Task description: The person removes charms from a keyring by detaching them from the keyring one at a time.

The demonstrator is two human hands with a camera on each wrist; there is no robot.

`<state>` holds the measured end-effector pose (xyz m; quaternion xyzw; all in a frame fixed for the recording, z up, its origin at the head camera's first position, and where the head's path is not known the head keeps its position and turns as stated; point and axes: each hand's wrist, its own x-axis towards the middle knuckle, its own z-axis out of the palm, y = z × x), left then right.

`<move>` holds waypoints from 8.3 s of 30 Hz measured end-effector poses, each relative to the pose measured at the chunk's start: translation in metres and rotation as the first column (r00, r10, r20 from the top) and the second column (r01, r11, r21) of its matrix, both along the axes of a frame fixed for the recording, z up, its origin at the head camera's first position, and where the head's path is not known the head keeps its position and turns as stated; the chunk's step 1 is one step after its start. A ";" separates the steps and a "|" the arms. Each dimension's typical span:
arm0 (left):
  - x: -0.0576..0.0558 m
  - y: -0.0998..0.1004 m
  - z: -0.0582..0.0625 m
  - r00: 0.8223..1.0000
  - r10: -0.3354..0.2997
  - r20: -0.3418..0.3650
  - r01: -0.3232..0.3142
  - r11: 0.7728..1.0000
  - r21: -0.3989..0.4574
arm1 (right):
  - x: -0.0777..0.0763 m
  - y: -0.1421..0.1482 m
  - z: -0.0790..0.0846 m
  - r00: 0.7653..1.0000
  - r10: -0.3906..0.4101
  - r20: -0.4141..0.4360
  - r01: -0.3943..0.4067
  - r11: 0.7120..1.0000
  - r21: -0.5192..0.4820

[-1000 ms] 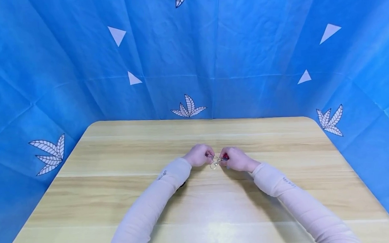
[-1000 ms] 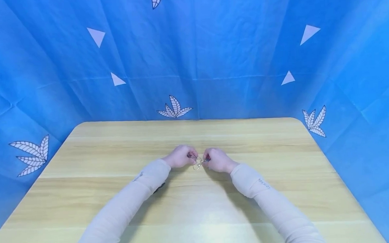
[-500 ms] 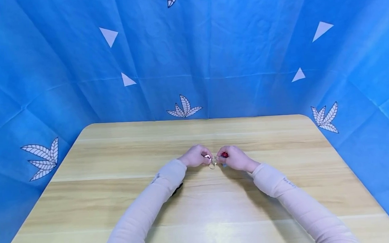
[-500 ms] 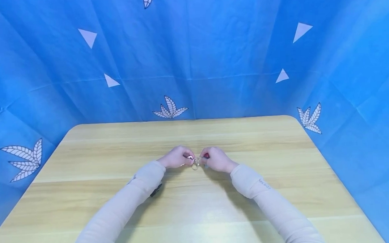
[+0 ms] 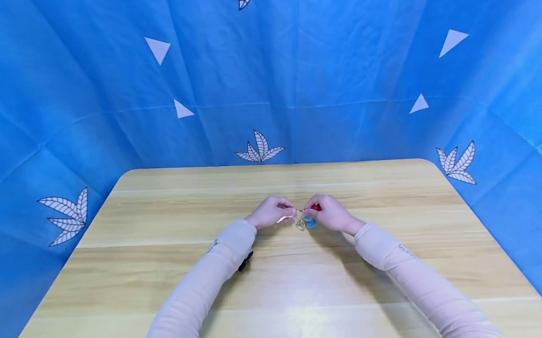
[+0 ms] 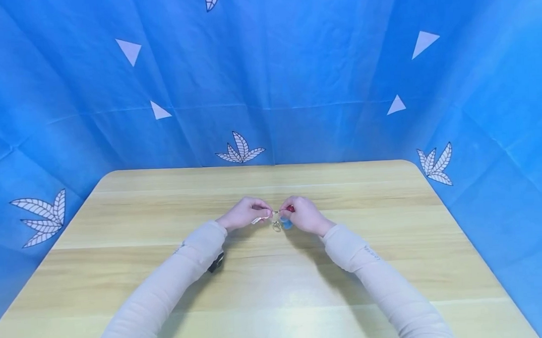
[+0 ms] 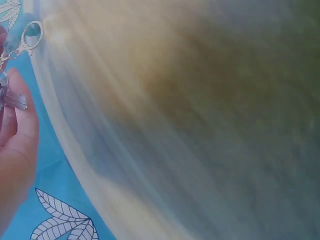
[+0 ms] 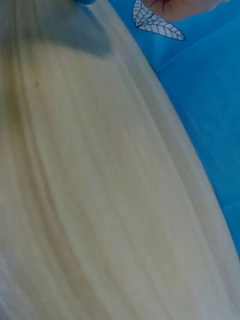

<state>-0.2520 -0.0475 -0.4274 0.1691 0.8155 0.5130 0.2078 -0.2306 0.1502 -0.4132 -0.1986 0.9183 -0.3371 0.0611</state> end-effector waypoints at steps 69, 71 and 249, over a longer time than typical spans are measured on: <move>0.020 0.010 0.005 0.988 0.076 -0.134 -0.050 0.981 0.188 | 0.007 0.002 0.015 1.000 -0.008 0.017 0.010 0.991 -0.130; 0.020 0.010 0.006 0.990 0.075 -0.121 -0.050 0.979 0.196 | 0.007 0.003 0.015 1.000 -0.004 0.010 0.005 0.991 -0.131; 0.034 0.026 0.017 0.845 0.347 -0.408 -0.255 0.930 0.263 | 0.018 0.001 0.031 0.994 -0.106 -0.023 0.096 0.956 -0.278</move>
